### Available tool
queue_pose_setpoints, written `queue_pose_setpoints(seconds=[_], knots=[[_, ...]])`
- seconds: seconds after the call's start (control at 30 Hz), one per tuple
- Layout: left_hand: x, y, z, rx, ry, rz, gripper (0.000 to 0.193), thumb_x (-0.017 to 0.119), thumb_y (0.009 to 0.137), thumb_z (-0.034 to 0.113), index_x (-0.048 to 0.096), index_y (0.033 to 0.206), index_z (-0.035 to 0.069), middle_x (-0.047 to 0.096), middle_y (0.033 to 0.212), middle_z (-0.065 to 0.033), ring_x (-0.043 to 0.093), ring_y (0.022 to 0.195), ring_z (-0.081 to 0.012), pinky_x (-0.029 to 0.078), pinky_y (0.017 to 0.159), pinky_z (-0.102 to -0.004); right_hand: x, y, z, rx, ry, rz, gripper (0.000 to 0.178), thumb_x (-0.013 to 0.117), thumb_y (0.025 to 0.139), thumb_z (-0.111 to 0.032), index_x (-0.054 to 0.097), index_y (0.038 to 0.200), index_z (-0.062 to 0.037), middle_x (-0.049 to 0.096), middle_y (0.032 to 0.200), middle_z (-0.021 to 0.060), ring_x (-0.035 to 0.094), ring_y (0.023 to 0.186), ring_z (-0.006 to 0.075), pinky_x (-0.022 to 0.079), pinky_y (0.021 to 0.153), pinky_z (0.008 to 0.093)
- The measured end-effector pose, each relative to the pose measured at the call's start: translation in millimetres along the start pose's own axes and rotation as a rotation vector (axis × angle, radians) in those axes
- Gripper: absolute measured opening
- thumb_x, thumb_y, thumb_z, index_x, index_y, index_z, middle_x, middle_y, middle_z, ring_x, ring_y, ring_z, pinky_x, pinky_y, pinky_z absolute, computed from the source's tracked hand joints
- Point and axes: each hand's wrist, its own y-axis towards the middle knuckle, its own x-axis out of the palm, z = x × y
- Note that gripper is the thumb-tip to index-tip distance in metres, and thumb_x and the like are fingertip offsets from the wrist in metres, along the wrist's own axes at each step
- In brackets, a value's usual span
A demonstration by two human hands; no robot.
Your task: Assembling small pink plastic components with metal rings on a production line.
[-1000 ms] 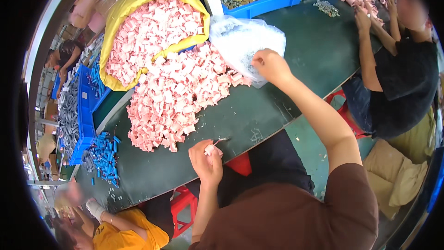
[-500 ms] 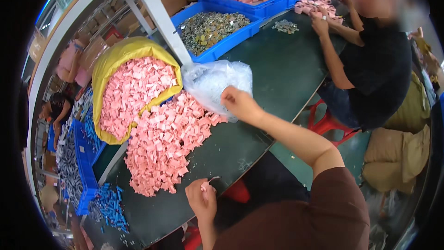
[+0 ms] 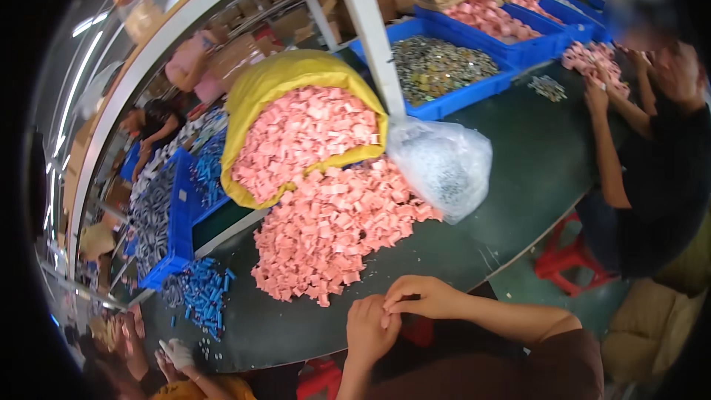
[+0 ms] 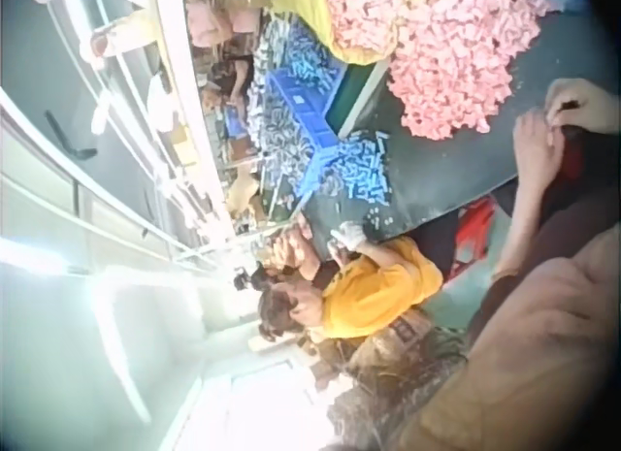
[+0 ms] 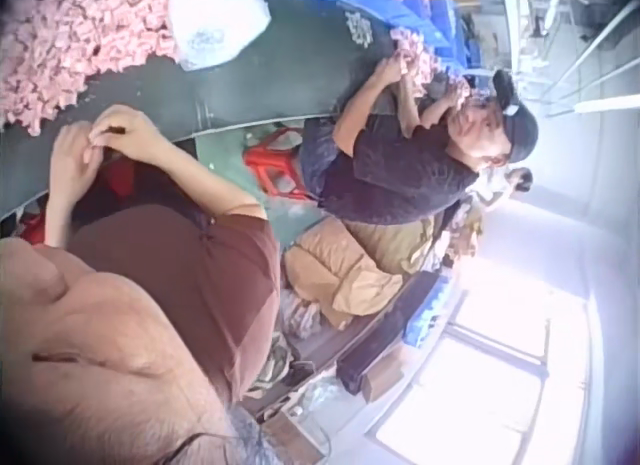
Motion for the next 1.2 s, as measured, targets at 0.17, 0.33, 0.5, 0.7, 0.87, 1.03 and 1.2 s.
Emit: queue_pose_setpoints(seconds=[0.17, 0.33, 0.5, 0.7, 0.87, 1.03, 1.2], knots=[[-2.4, -3.7, 0.6, -0.026, 0.001, 0.054, 0.027, 0.072, 0.08, 0.016, 0.063, 0.102, 0.005, 0.065, 0.108, -0.012, 0.061, 0.092, -0.0339, 0.049, 0.082, -0.0448, -6.8, 6.0, -1.3, 0.066, 0.033, -0.069, 0.015, 0.073, 0.092, -0.01, 0.077, 0.106, -0.0068, 0.069, 0.109, 0.0075, 0.065, 0.107, 0.0197, 0.05, 0.095, 0.0309], [5.1, -6.3, -4.9, -0.061, -0.051, 0.07, 0.033, 0.074, 0.08, 0.018, 0.06, 0.108, 0.007, 0.062, 0.119, -0.0137, 0.061, 0.1, -0.0351, 0.049, 0.084, -0.0456, -7.3, 11.4, -4.2, 0.102, -0.009, -0.086, 0.014, 0.073, 0.092, -0.013, 0.077, 0.104, -0.008, 0.069, 0.107, 0.0067, 0.066, 0.103, 0.0194, 0.051, 0.093, 0.0306], [6.2, -6.5, -2.4, -0.086, -0.091, 0.096, 0.041, 0.074, 0.082, 0.017, 0.056, 0.117, 0.007, 0.058, 0.126, -0.0163, 0.061, 0.11, -0.0352, 0.049, 0.086, -0.0461, -5.7, 10.3, -4.9, 0.342, 0.225, -0.078, 0.016, 0.073, 0.093, -0.013, 0.074, 0.108, -0.0054, 0.069, 0.099, 0.0042, 0.066, 0.094, 0.0134, 0.052, 0.085, 0.0278], [14.0, -2.0, 2.7, -0.105, -0.082, 0.126, 0.048, 0.074, 0.081, 0.016, 0.054, 0.124, 0.006, 0.059, 0.129, -0.0146, 0.061, 0.109, -0.0337, 0.048, 0.086, -0.0451, 9.2, 1.7, 9.8, 0.466, 0.434, 0.03, 0.013, 0.068, 0.096, -0.01, 0.066, 0.107, -0.0047, 0.068, 0.092, 0.0029, 0.063, 0.08, 0.0087, 0.05, 0.067, 0.0244], [22.8, -2.1, 1.8, -0.079, -0.073, 0.169, 0.05, 0.074, 0.079, 0.015, 0.053, 0.125, 0.007, 0.061, 0.127, -0.0134, 0.062, 0.106, -0.0328, 0.048, 0.085, -0.0446, 19.8, -0.4, 16.8, 0.456, 0.406, 0.135, 0.011, 0.063, 0.095, -0.007, 0.061, 0.106, -0.0057, 0.067, 0.089, 0.0028, 0.06, 0.074, 0.0086, 0.047, 0.061, 0.0237], [26.9, -6.0, 0.2, -0.076, -0.063, 0.211, 0.05, 0.074, 0.078, 0.014, 0.054, 0.123, 0.008, 0.062, 0.124, -0.0123, 0.062, 0.102, -0.032, 0.047, 0.083, -0.0433, 29.9, 3.0, 3.7, 0.454, 0.526, 0.337, 0.012, 0.064, 0.096, -0.008, 0.06, 0.106, -0.0046, 0.067, 0.095, 0.0056, 0.062, 0.076, 0.0109, 0.049, 0.064, 0.025], [30.5, -16.3, -5.3, -0.075, -0.071, 0.301, 0.043, 0.076, 0.078, 0.014, 0.057, 0.117, 0.01, 0.064, 0.12, -0.0094, 0.062, 0.099, -0.0301, 0.046, 0.08, -0.0415, 18.6, -1.4, 1.1, 0.506, 0.594, 0.193, 0.01, 0.065, 0.097, -0.007, 0.061, 0.106, -0.0041, 0.068, 0.101, 0.0085, 0.065, 0.084, 0.014, 0.053, 0.068, 0.0274]])
